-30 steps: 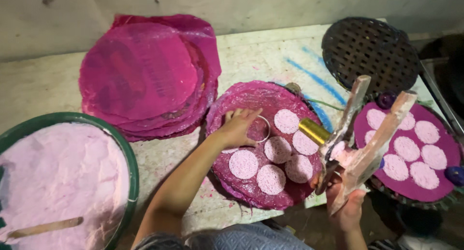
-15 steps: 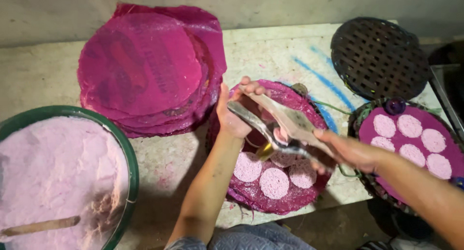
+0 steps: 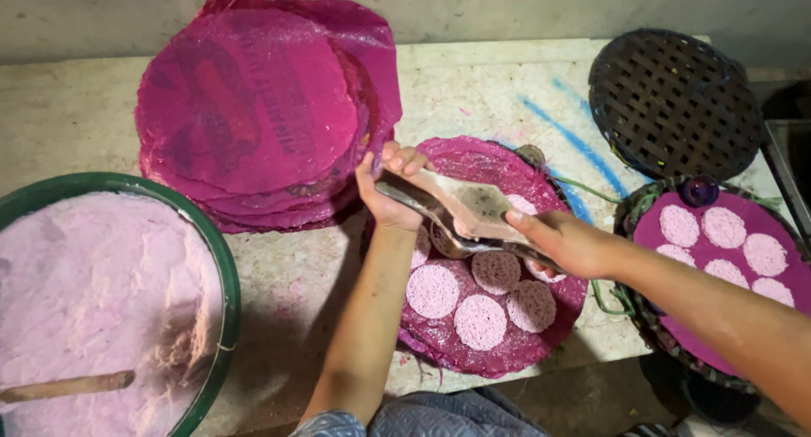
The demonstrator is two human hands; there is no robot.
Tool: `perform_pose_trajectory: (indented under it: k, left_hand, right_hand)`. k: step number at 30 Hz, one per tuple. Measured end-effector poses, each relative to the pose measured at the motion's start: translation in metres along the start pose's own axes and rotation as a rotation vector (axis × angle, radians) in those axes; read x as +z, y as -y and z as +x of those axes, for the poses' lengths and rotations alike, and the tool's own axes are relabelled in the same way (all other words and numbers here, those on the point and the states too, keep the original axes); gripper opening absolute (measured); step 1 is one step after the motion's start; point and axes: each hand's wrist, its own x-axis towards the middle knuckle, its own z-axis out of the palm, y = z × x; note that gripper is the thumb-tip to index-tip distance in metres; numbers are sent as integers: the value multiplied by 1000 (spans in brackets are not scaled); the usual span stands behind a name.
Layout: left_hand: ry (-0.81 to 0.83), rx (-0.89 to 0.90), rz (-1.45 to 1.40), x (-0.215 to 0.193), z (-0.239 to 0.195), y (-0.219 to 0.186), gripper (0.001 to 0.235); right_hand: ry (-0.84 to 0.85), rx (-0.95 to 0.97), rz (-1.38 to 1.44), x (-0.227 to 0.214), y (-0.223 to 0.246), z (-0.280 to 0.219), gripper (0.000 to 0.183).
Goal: The person uses a handheld metal molding tool to scoop pink paste from a green bucket and press it into small circular shapes on a large pink tray, then handles the trays to organize them on a workspace.
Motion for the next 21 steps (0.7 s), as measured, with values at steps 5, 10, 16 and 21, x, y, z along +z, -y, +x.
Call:
perform_pose_trajectory:
  k: [5, 10, 16, 21]
  left_hand:
    - [-45, 0, 3, -13, 11, 26, 24]
    - [9, -31, 47, -11, 34, 20, 24]
    - [91, -63, 150, 1, 43, -13, 28]
    - [-146, -37, 145, 8, 24, -11, 31]
  right_hand:
    - [-201, 89, -136, -12, -1, -12, 86]
    - [-329, -20, -130, -7, 3, -5, 71]
    - [-324, -135, -54, 18, 8, 16, 66]
    - [-195, -29, 76, 22, 3, 10, 65]
